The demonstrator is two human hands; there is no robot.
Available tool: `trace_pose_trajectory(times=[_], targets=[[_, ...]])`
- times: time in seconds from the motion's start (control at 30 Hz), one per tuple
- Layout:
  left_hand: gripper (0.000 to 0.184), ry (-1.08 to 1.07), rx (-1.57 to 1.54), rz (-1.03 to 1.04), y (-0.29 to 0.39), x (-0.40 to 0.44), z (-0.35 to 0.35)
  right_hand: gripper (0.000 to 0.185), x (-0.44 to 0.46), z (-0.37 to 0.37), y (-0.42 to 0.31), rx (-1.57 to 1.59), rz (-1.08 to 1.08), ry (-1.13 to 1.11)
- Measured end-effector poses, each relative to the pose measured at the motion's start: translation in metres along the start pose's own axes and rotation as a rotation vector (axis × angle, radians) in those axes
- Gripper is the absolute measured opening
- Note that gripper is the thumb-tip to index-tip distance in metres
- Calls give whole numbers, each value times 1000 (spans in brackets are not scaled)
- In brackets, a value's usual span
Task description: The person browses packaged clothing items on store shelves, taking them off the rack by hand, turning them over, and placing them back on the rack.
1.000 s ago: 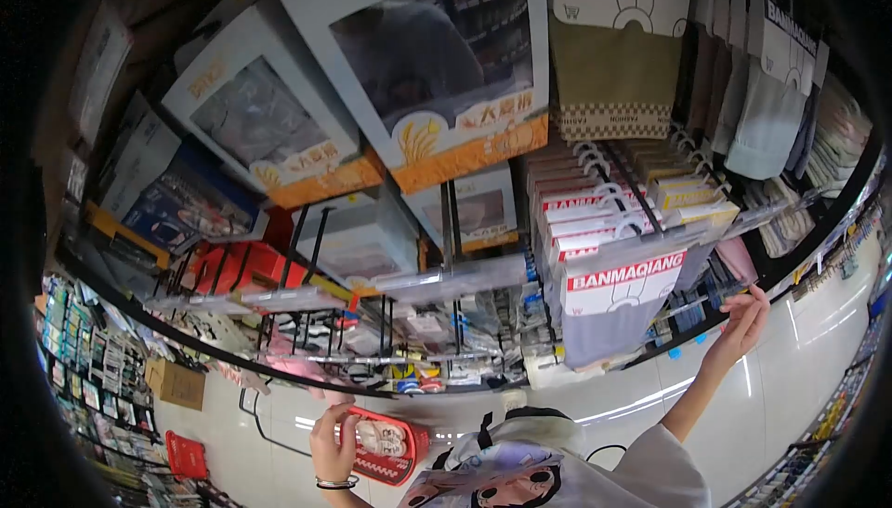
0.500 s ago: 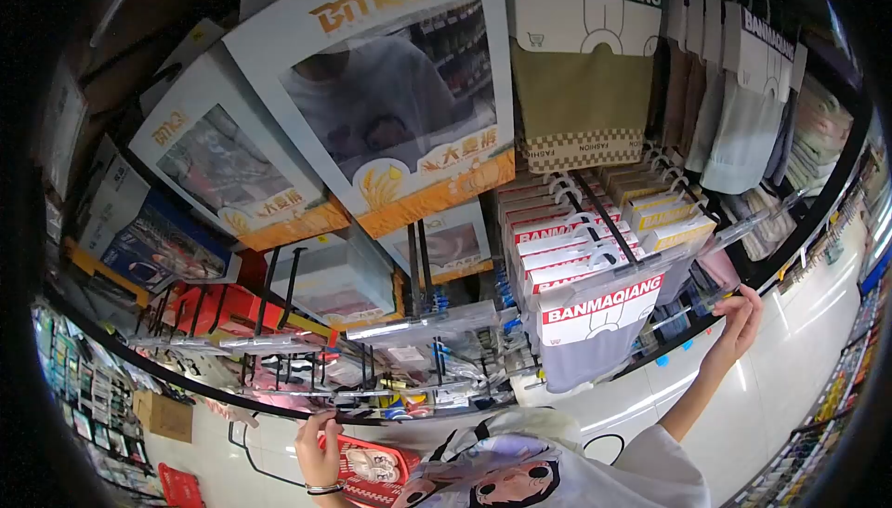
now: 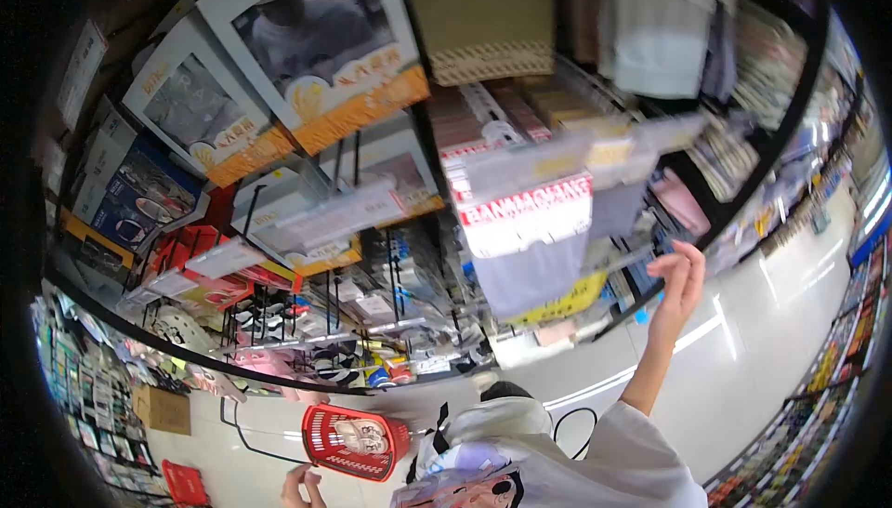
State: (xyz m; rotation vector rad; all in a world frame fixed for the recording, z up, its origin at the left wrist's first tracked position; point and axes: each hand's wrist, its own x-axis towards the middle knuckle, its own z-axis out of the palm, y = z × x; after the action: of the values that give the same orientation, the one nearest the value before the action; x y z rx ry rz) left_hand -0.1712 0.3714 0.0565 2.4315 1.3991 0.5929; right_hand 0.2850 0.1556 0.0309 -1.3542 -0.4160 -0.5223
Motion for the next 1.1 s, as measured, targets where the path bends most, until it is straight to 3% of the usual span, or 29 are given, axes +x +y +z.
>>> trace_pose_trajectory(times=[0.2,0.37,0.43,0.47,0.57,0.7,0.77,0.83,1.03,1.1], targets=[[18,-92,-116,-91,-13,-87,-22,21,-56,-52,-53,-58,74,-162],[17,-99,-299,9,-40,-173,-6,22,-70,-131,-120,-161,-23,-220],[18,-78,-184,85,-44,-206,0,23,-67,-155,-156,-160,-53,-241],[18,-85,-217,63,-44,-224,-1,24,-62,-163,-174,-168,-59,-254],[21,-175,-303,-260,-44,-271,-8,27,-54,-181,-204,-128,-169,-242],[27,-163,-361,-341,-57,-317,8,26,-52,-182,-200,-145,-187,-367],[32,-102,-146,-267,-54,-331,8,25,-55,-177,-195,-123,-155,-427],[32,-98,-141,-329,-36,-334,5,25,-56,-184,-186,-65,-160,-517],[28,19,-67,-143,56,-327,8,28,-12,-273,-152,-71,-93,-461],[28,215,-200,-12,92,-331,36,28,14,-314,-131,-106,-79,-401]])
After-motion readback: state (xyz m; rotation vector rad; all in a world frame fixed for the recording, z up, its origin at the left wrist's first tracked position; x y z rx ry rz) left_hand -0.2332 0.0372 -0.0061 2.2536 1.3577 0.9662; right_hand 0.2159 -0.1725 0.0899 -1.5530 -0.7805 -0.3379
